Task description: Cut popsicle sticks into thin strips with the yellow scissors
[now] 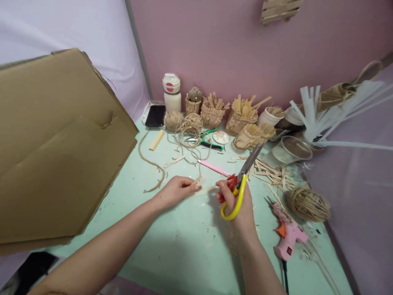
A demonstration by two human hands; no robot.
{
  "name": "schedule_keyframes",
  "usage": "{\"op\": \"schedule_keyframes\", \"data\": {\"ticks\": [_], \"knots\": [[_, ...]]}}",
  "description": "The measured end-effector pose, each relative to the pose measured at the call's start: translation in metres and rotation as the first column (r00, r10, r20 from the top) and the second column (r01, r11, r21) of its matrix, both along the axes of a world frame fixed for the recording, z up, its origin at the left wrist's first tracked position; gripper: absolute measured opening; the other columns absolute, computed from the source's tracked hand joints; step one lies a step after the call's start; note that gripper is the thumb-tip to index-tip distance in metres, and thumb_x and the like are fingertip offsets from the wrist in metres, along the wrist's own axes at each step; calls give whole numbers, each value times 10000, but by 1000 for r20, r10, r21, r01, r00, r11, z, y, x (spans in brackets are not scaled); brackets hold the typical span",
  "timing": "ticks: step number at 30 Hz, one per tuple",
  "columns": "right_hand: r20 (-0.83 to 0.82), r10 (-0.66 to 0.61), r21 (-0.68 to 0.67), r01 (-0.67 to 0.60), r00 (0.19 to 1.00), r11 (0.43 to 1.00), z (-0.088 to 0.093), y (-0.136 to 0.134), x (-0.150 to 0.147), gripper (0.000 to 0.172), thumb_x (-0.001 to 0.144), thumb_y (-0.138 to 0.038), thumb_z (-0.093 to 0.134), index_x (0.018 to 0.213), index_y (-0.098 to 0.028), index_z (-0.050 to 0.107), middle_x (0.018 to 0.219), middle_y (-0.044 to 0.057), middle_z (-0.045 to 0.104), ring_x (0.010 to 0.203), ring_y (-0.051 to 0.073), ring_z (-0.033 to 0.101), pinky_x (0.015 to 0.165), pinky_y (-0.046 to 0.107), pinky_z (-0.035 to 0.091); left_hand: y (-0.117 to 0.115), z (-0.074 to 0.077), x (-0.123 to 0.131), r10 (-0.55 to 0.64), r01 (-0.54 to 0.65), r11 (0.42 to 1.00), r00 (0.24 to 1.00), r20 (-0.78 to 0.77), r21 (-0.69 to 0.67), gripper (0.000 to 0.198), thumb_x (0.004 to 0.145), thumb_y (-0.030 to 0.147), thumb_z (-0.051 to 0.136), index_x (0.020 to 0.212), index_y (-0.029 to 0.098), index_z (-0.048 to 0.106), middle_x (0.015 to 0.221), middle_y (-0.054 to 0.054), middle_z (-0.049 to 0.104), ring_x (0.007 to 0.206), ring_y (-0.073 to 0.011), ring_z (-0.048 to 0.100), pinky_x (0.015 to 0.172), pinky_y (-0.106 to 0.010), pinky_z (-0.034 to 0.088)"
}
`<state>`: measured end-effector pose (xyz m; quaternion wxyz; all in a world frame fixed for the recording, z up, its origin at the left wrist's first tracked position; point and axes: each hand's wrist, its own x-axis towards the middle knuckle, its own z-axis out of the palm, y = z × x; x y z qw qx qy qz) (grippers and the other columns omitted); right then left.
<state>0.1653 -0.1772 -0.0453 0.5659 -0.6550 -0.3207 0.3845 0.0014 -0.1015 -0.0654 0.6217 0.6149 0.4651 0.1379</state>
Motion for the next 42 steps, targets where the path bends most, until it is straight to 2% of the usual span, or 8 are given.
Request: {"op": "schedule_keyframes", "data": {"ticks": [10,15,21,24,28,32,37,42], "knots": [[-100,22,-48,-27,995,999,-18,3,-1,299,768,-347,696,885,-232,447,775,-30,591,508,81,476,447,203,392,6,-5,1,81,-81,991,997,-3,-107,391,790,497,530,839,166,731,774,-33,704,698,-158,604,633,-237,432],[-76,22,-62,-27,997,998,-16,2,-2,279,778,-347,683,881,-230,453,776,-30,591,489,78,468,443,210,383,11,-1,-5,169,-173,970,985,39,174,337,843,430,476,922,223,729,1060,-38,663,1010,-184,581,908,-267,411],[-60,81,-28,-83,995,996,-12,-4,-3,258,784,-348,678,870,-223,469,751,-27,602,487,83,473,446,209,384,13,2,-9,222,-220,974,975,31,-51,372,780,471,554,961,183,703,717,-16,625,606,-128,524,567,-243,401],[-37,79,-25,-80,996,996,-11,-5,-2,273,773,-357,689,859,-225,467,748,-26,611,477,85,481,440,208,386,16,1,-11,223,-224,974,974,36,26,377,715,432,638,986,172,672,747,-17,635,622,-131,533,576,-241,396],[-19,69,-17,-70,997,997,-12,-4,-2,290,759,-363,701,847,-225,461,720,-32,601,456,84,476,419,203,374,15,-2,-14,181,-122,928,974,-139,351,333,754,398,607,1018,197,641,751,-15,618,681,-161,550,648,-276,413],[-35,46,2,-46,998,999,-12,-4,-2,293,764,-376,687,872,-223,462,744,-28,595,467,84,478,411,200,368,1,-4,-9,221,83,691,922,-319,718,223,791,359,578,935,203,644,950,-66,563,958,-233,491,831,-361,390],[-55,48,-10,-48,997,999,-11,-4,-5,284,760,-361,688,858,-221,461,734,-40,579,465,77,476,415,198,368,-16,-6,6,148,316,637,845,-514,703,220,790,395,584,801,177,608,912,-81,525,908,-251,452,774,-389,376],[-59,37,-39,-39,998,998,-8,-4,-8,282,747,-349,694,862,-221,471,729,-41,564,463,79,468,412,205,364,-16,-10,8,151,374,609,811,-565,699,164,830,287,503,773,175,609,852,-87,541,878,-250,476,754,-382,366]]}}
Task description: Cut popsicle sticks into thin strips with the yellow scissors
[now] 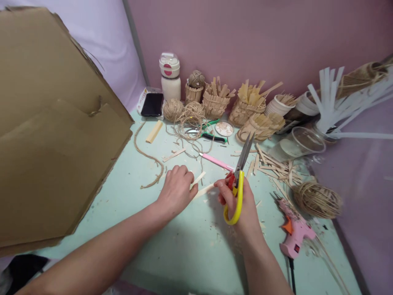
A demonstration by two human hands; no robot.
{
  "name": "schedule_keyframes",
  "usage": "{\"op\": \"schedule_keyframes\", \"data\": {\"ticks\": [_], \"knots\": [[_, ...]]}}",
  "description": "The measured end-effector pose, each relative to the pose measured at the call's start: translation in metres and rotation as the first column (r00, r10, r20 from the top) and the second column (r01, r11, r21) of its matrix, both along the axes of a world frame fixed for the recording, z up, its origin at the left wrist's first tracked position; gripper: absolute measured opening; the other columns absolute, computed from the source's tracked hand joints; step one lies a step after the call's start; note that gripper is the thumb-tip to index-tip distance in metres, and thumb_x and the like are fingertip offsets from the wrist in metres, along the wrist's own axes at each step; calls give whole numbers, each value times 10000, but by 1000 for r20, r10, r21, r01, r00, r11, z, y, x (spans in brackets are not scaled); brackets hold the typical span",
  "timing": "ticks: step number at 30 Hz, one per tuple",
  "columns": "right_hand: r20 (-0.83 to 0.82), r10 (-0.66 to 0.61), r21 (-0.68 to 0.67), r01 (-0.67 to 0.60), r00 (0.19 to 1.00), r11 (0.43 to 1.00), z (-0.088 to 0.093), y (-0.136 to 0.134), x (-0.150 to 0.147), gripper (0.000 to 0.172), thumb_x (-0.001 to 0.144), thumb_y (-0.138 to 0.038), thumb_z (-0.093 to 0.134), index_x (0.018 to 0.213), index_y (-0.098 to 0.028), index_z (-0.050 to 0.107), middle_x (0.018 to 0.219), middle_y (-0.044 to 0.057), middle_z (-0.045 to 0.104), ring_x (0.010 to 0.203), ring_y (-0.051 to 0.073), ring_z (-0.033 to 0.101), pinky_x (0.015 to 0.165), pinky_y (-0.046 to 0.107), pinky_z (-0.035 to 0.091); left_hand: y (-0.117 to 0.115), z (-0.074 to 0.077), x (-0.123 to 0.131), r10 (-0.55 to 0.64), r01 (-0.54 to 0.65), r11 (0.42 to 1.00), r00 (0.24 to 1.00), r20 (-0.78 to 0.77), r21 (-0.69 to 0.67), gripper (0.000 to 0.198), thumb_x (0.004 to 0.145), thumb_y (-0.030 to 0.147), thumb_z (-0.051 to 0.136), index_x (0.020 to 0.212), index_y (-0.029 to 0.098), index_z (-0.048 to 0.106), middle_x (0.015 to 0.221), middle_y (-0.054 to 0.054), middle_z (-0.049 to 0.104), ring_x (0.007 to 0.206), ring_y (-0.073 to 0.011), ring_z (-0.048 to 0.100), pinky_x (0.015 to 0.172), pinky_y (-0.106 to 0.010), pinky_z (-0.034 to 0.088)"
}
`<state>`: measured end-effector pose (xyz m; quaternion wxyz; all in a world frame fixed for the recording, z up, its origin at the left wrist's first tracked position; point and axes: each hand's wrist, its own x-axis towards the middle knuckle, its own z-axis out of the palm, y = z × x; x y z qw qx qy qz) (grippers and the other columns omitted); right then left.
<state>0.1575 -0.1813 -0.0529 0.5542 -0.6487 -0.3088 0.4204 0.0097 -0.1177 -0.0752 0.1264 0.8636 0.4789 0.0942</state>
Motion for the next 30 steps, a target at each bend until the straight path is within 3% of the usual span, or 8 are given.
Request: {"op": "schedule_keyframes", "data": {"ticks": [4,7,10,12,14,20,26,30], "knots": [[1,0,3,0,1000,1000,0,0,1,278,750,-346,691,856,-221,467,738,-36,574,466,79,470,426,208,376,7,3,-5,47,-37,997,989,142,-72,184,825,232,465,727,182,612,818,-77,571,856,-231,513,763,-368,381],[8,2,12,-2,1000,1000,0,1,1,286,743,-340,699,861,-221,466,737,-33,582,474,84,474,423,207,371,10,10,-7,175,-46,949,899,400,-312,156,798,274,502,709,196,604,780,-37,599,776,-184,543,715,-311,412],[6,-6,27,5,1000,1000,-2,1,2,298,738,-338,709,857,-221,462,748,-28,588,497,87,482,425,203,367,7,15,-5,350,95,745,787,508,-660,189,773,358,546,715,189,609,691,-2,600,642,-139,533,586,-251,402],[-31,-18,43,19,999,999,-4,0,3,306,736,-332,715,857,-220,457,754,-33,583,484,79,476,421,201,360,3,16,-3,422,188,591,757,500,-784,210,747,384,584,729,177,617,657,6,594,606,-126,525,543,-231,385],[-85,-14,62,19,996,998,-5,1,4,306,735,-321,716,866,-218,460,737,-40,572,462,75,469,419,205,355,-2,16,0,440,236,532,744,503,-813,205,719,372,620,732,167,624,656,7,596,609,-120,527,548,-224,387],[-120,27,53,-21,992,998,-5,3,7,277,702,-288,719,768,-204,463,575,-58,523,440,95,459,426,222,352,-7,14,4,401,293,534,739,542,-793,172,697,329,646,717,159,628,685,-1,610,654,-125,546,609,-233,412],[-43,94,38,-92,995,995,-5,0,-5,298,708,-307,696,823,-220,435,643,-63,535,454,88,460,431,213,368,-6,13,2,469,347,499,662,584,-794,182,712,321,659,774,155,621,709,-7,621,639,-109,540,589,-214,410],[55,90,17,-92,994,996,-2,-4,-6,297,728,-366,674,824,-219,435,658,-55,533,483,93,455,459,216,373,-2,18,-3,502,356,515,612,611,-780,188,723,324,659,756,146,605,676,8,586,588,-86,497,552,-202,389]]}}
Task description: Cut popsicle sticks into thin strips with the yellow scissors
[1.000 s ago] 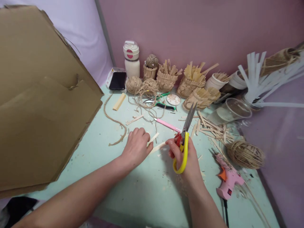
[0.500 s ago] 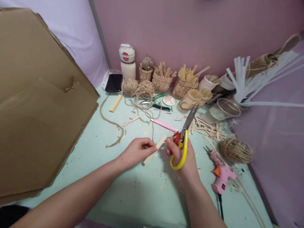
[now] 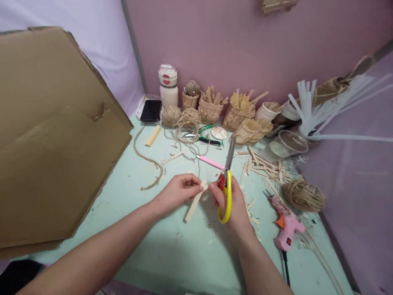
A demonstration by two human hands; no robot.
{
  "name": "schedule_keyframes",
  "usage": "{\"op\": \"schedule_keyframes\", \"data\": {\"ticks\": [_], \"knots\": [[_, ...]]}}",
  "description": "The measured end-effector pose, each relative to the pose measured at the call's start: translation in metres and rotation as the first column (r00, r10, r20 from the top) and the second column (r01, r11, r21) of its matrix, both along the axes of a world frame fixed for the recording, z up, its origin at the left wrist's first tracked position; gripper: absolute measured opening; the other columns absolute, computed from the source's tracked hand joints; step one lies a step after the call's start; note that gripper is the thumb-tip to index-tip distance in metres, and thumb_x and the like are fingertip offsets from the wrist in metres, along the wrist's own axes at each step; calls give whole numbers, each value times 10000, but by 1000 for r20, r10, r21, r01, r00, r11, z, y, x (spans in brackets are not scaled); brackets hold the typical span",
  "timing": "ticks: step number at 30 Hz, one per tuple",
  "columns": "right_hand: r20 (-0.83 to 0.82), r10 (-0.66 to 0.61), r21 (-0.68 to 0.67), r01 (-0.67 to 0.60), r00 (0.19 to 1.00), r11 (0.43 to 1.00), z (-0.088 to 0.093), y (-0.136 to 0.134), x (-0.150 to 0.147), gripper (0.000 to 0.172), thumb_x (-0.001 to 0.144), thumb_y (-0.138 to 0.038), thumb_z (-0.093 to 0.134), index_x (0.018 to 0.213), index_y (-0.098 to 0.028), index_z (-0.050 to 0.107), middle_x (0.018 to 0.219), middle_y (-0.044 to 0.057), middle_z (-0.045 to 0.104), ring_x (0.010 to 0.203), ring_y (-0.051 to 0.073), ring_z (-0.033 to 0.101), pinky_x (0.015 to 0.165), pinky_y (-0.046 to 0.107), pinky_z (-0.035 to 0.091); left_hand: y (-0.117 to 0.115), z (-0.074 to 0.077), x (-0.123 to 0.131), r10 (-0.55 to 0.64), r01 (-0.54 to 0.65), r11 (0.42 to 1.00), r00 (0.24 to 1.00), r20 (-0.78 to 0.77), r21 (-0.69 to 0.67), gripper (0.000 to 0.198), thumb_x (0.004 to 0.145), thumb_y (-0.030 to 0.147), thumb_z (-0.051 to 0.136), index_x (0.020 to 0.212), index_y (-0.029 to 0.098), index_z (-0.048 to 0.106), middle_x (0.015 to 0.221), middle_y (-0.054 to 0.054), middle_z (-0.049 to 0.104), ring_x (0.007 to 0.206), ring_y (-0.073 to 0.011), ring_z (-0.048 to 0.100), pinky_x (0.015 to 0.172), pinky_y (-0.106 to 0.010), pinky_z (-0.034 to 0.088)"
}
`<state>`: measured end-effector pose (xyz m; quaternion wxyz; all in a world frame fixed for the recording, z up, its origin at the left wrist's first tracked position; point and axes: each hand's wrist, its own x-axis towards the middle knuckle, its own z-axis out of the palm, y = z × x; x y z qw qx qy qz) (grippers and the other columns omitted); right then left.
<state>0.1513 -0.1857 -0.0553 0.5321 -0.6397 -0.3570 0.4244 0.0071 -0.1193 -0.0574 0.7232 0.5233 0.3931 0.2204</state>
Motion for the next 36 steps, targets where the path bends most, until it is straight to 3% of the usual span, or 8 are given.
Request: {"op": "schedule_keyframes", "data": {"ticks": [5,8,11,16,20,24,36], "knots": [[129,184,-37,-181,974,983,3,-8,4,252,752,-378,631,825,-209,460,695,-39,499,576,116,451,528,230,378,10,10,-6,212,-213,977,974,73,3,173,707,283,679,803,152,620,689,19,576,615,-75,496,572,-186,398],[138,330,-125,-314,934,941,2,-12,2,251,744,-366,626,829,-210,449,683,-53,445,573,111,403,524,227,354,13,16,-9,270,-274,961,957,106,34,185,713,271,674,851,156,627,701,16,584,622,-76,496,574,-186,402],[156,397,-206,-363,905,909,1,-14,-1,289,720,-390,645,839,-203,459,678,-56,425,559,104,360,499,221,314,13,20,-11,293,-304,950,946,137,67,171,718,273,668,822,149,613,683,18,569,621,-80,492,581,-194,411],[186,447,-206,-410,875,888,0,-16,-2,310,800,-471,535,904,-181,498,695,-33,442,558,110,369,498,232,306,10,27,-11,287,-300,949,949,129,95,138,723,245,645,802,142,597,666,23,560,591,-74,475,565,-194,400],[139,486,-148,-467,863,872,-1,-20,-2,453,837,-628,427,947,-191,471,697,-21,447,587,125,398,507,237,322,9,30,-11,282,-298,948,950,136,111,119,725,230,638,787,139,594,649,29,549,592,-72,471,554,-186,391],[85,516,-176,-496,853,850,2,-25,-4,570,795,-750,364,949,-207,442,682,-12,471,600,139,428,489,235,330,9,28,-12,270,-288,950,951,147,117,113,736,236,627,790,145,588,664,28,550,614,-76,486,566,-187,401],[121,569,-217,-538,813,815,0,-28,-7,689,753,-824,264,966,-191,433,712,-32,374,550,99,330,458,219,291,6,20,-13,208,-225,967,968,141,121,122,740,236,619,817,145,593,684,18,552,632,-81,499,588,-194,402]]}}
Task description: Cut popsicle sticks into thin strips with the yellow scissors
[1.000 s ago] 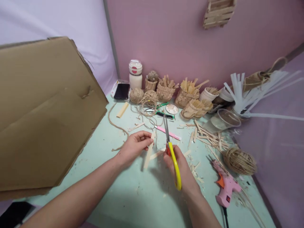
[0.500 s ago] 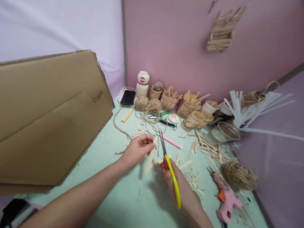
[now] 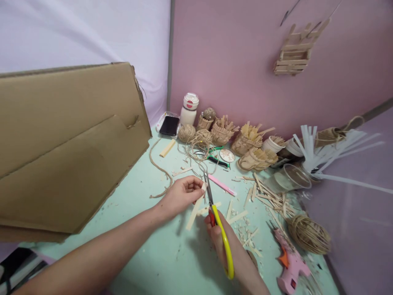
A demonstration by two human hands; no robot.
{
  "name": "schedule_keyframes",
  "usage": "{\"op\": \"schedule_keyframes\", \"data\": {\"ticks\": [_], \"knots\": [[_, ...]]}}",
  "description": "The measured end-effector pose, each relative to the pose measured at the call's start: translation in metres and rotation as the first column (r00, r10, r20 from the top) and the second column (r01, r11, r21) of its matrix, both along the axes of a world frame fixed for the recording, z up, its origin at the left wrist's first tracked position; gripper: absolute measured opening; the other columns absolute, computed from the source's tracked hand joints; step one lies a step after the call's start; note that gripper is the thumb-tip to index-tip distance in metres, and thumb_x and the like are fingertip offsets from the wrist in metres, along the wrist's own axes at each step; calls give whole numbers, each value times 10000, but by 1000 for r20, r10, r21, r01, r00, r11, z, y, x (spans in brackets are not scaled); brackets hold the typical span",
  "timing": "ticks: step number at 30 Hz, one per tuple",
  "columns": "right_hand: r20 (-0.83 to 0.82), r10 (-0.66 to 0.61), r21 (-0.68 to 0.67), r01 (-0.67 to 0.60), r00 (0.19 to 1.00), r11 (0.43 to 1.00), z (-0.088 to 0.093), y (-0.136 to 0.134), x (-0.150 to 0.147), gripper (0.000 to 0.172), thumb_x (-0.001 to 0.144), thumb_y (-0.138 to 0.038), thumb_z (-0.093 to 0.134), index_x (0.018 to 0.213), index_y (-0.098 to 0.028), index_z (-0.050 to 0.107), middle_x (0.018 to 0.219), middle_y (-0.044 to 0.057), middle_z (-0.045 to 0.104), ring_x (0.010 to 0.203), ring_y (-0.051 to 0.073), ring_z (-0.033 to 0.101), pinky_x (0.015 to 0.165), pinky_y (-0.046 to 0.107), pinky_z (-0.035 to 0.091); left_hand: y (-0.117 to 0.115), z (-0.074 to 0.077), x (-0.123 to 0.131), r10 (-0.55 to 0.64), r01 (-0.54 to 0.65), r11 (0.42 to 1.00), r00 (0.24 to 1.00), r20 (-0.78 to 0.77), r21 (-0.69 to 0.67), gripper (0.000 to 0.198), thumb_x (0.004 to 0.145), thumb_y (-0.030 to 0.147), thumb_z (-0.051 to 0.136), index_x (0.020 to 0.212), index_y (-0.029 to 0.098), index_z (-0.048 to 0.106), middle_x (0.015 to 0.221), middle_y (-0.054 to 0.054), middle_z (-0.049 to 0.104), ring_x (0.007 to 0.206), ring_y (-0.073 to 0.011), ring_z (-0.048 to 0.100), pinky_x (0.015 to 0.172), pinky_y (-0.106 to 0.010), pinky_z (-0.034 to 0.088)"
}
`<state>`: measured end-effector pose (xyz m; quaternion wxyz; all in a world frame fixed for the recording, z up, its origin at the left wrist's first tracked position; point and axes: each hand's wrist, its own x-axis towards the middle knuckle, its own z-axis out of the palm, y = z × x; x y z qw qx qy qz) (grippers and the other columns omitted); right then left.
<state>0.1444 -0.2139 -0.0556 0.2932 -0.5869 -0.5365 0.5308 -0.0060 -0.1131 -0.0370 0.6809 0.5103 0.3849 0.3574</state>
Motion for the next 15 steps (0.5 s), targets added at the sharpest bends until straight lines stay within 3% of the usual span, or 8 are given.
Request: {"op": "schedule_keyframes", "data": {"ticks": [8,15], "knots": [[32,-20,15,20,999,1000,4,3,-2,696,743,-832,269,931,-185,441,727,-19,388,589,119,343,465,230,316,1,-1,1,2,-2,1000,1000,-3,-20,135,721,241,624,810,146,586,687,12,563,629,-87,507,587,-203,399],[-2,-71,-27,71,997,997,-7,3,-3,646,738,-827,311,894,-210,421,684,-36,395,525,108,362,435,225,286,1,-3,1,0,0,1000,1000,-5,-29,143,710,245,628,806,151,579,670,23,551,594,-81,494,564,-198,383]]}}
